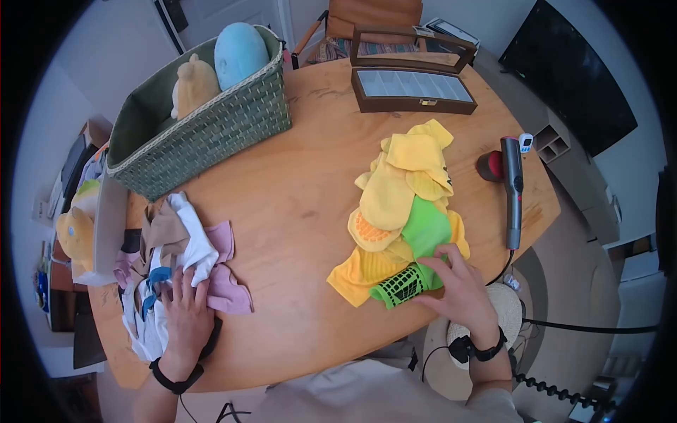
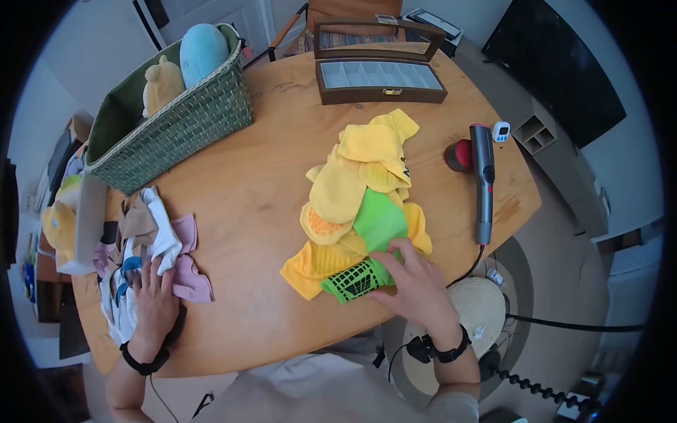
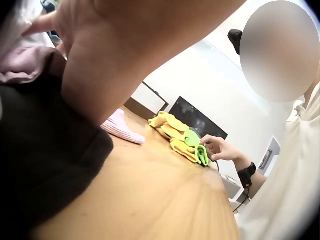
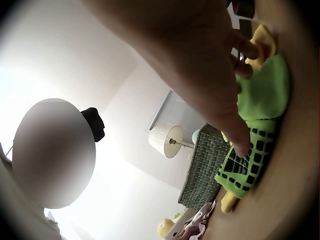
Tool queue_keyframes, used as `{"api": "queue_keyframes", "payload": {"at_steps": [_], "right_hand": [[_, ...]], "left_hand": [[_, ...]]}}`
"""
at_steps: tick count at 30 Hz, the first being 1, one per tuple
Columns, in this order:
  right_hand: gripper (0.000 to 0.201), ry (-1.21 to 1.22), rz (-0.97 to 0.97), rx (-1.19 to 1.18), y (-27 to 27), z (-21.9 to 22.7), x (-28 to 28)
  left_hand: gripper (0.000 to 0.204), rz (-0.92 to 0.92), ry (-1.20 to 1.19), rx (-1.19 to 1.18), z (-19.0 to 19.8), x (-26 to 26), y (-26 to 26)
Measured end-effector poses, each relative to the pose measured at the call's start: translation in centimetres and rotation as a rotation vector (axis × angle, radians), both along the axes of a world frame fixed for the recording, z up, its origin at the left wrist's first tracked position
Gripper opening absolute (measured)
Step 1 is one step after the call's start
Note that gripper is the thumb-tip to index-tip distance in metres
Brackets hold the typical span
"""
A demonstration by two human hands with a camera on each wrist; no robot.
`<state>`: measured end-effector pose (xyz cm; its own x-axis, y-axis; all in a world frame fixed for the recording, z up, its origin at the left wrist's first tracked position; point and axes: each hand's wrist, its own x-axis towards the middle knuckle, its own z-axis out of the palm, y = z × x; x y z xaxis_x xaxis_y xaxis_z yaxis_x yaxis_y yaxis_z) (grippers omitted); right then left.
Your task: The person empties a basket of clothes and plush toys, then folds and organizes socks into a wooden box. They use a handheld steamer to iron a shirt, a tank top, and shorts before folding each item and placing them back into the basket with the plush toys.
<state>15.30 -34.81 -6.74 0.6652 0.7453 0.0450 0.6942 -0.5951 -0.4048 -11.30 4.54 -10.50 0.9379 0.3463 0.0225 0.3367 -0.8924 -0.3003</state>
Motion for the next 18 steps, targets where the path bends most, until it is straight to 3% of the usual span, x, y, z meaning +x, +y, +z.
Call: {"api": "queue_keyframes", "payload": {"at_steps": [8,11,14,18], "right_hand": [[0.046,0.008,0.152,0.038,0.6,-1.9,0.8],[0.044,0.122,0.132,-0.012,0.5,-0.8,1.0],[0.047,0.165,0.130,0.010,0.3,-0.1,1.0],[0.064,0.028,-0.008,0.122,0.9,0.2,-0.1]], "left_hand": [[0.044,-0.138,-0.038,-0.071,1.0,-5.0,3.9],[0.042,-0.157,-0.069,-0.137,0.9,-7.0,5.1],[0.037,-0.194,-0.092,-0.139,1.3,-8.2,5.4],[0.035,-0.247,-0.110,-0.179,3.0,-7.8,4.3]]}}
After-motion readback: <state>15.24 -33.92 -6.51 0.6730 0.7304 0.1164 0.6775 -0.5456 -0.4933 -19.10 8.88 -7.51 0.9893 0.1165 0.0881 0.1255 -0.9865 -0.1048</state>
